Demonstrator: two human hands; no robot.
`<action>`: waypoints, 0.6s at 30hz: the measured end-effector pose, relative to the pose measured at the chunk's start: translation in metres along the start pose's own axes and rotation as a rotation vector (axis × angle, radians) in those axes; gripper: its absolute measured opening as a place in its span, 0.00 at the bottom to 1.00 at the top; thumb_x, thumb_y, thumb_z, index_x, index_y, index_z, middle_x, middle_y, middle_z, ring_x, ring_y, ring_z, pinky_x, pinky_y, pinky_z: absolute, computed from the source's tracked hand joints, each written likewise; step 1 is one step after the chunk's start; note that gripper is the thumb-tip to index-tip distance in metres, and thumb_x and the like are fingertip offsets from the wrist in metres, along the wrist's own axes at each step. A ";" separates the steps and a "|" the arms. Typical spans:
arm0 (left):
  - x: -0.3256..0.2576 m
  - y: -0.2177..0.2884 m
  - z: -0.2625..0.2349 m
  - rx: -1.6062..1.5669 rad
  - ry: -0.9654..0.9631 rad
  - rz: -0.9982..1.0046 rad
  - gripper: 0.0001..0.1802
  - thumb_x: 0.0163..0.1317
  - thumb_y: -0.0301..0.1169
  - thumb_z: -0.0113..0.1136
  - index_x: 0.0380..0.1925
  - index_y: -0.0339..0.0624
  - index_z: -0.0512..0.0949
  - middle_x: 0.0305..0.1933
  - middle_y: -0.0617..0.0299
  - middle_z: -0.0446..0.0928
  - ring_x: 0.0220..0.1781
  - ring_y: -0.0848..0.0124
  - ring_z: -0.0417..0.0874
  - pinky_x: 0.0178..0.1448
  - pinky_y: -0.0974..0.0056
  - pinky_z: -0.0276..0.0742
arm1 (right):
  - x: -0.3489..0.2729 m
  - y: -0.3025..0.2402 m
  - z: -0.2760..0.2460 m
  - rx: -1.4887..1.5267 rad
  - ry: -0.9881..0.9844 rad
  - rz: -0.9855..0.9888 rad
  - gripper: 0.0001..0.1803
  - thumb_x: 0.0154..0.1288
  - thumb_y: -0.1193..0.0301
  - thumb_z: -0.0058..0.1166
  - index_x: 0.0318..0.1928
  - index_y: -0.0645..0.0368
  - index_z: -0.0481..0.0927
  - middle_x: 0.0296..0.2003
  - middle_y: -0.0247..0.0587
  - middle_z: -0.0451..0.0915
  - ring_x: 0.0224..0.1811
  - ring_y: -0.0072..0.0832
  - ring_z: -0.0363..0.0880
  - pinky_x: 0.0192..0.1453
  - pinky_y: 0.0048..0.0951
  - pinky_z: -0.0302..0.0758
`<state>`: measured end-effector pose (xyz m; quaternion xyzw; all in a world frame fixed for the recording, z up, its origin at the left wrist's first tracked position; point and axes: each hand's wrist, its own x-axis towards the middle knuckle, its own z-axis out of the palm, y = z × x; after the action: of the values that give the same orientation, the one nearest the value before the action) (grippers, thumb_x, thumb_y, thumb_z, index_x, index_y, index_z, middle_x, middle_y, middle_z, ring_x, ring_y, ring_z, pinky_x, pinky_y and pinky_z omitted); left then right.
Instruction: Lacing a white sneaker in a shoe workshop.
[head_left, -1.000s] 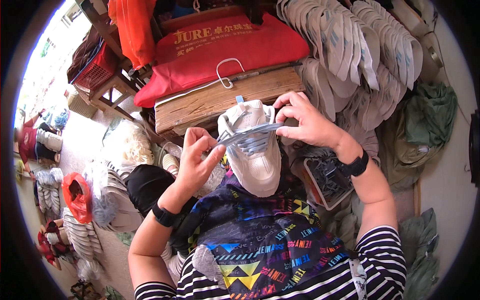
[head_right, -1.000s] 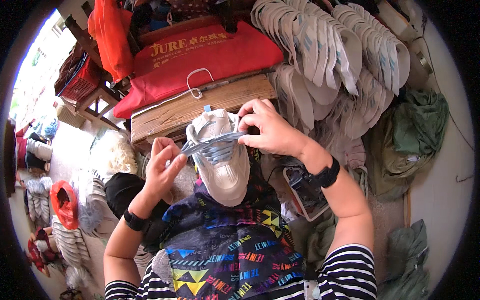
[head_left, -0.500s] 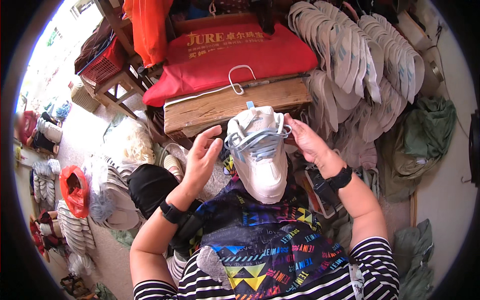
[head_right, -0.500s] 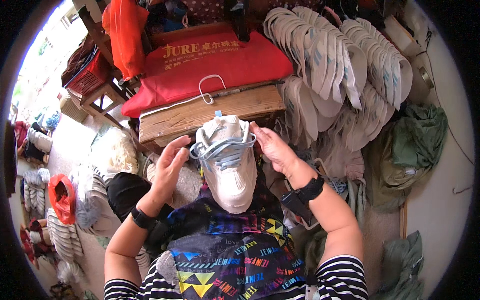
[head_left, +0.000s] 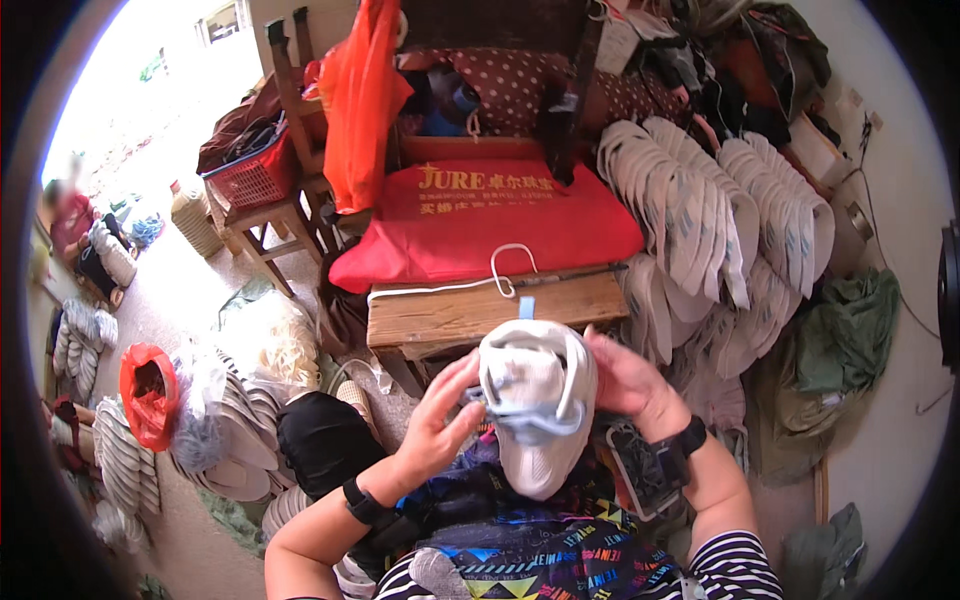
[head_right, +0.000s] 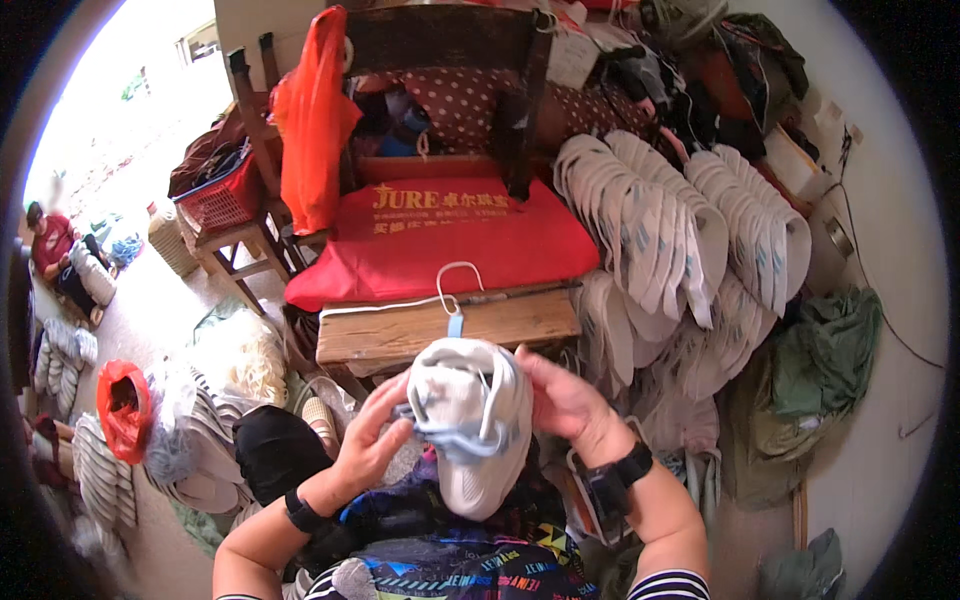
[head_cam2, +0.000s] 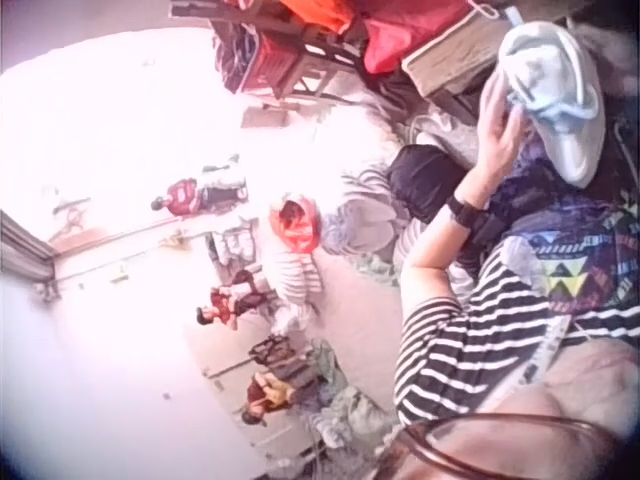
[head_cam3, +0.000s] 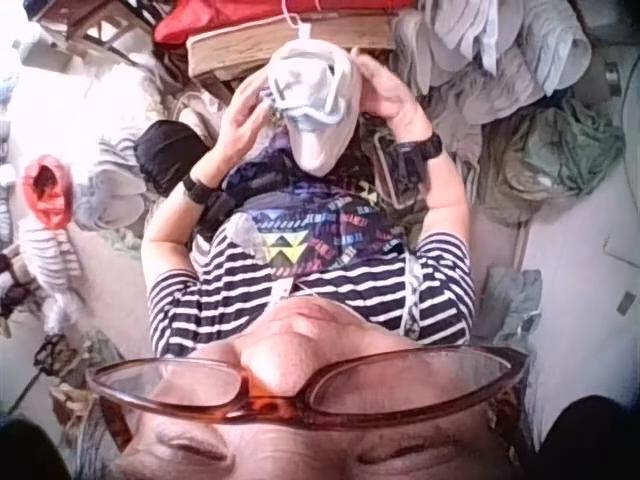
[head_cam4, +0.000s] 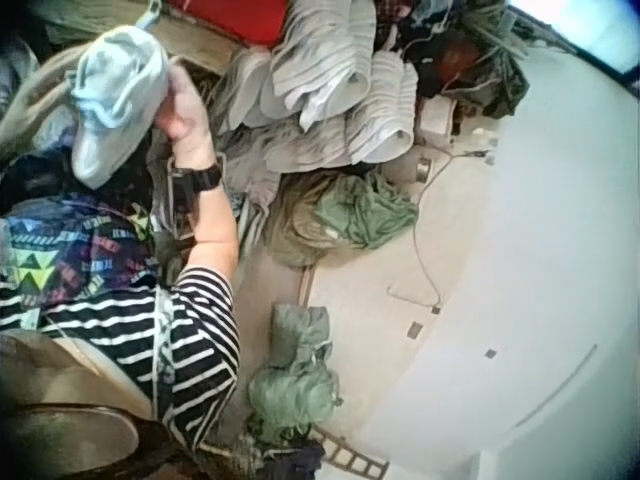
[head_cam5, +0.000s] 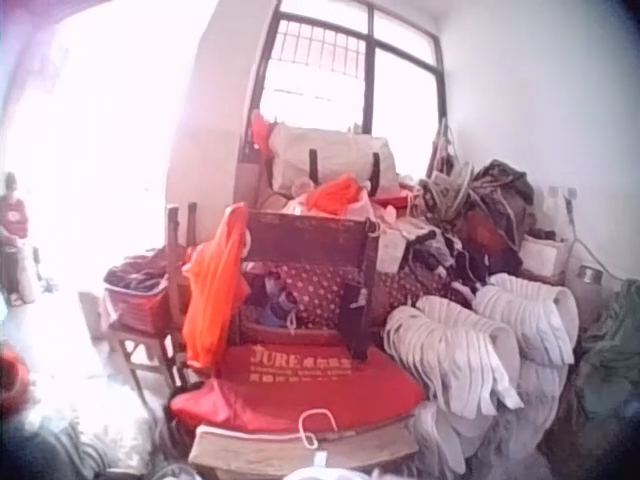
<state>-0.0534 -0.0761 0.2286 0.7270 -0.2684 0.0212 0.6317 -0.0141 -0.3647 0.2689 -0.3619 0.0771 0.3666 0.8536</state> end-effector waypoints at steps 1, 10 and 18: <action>-0.003 0.009 -0.003 0.006 0.005 -0.015 0.29 0.68 0.31 0.56 0.68 0.37 0.64 0.71 0.47 0.62 0.74 0.56 0.61 0.75 0.56 0.55 | -0.002 0.001 0.015 0.017 -0.090 0.025 0.31 0.71 0.54 0.52 0.67 0.58 0.67 0.60 0.36 0.76 0.62 0.29 0.74 0.68 0.38 0.67; -0.048 0.035 -0.100 0.131 0.459 -0.067 0.18 0.62 0.22 0.60 0.53 0.35 0.77 0.61 0.54 0.71 0.50 0.71 0.79 0.54 0.67 0.77 | 0.046 -0.078 0.139 -0.552 -0.170 -0.572 0.24 0.68 0.64 0.59 0.58 0.64 0.73 0.51 0.40 0.81 0.50 0.23 0.81 0.57 0.29 0.77; -0.231 0.008 -0.157 0.164 1.195 -0.550 0.13 0.72 0.32 0.53 0.50 0.38 0.78 0.47 0.64 0.78 0.41 0.77 0.78 0.48 0.72 0.73 | 0.247 -0.078 0.117 -1.240 0.177 -1.110 0.13 0.62 0.65 0.64 0.37 0.63 0.82 0.31 0.39 0.84 0.33 0.22 0.78 0.41 0.32 0.76</action>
<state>-0.2056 0.1531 0.1824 0.6779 0.3260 0.2794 0.5968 0.2014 -0.1819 0.2998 -0.7789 -0.2613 -0.1610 0.5470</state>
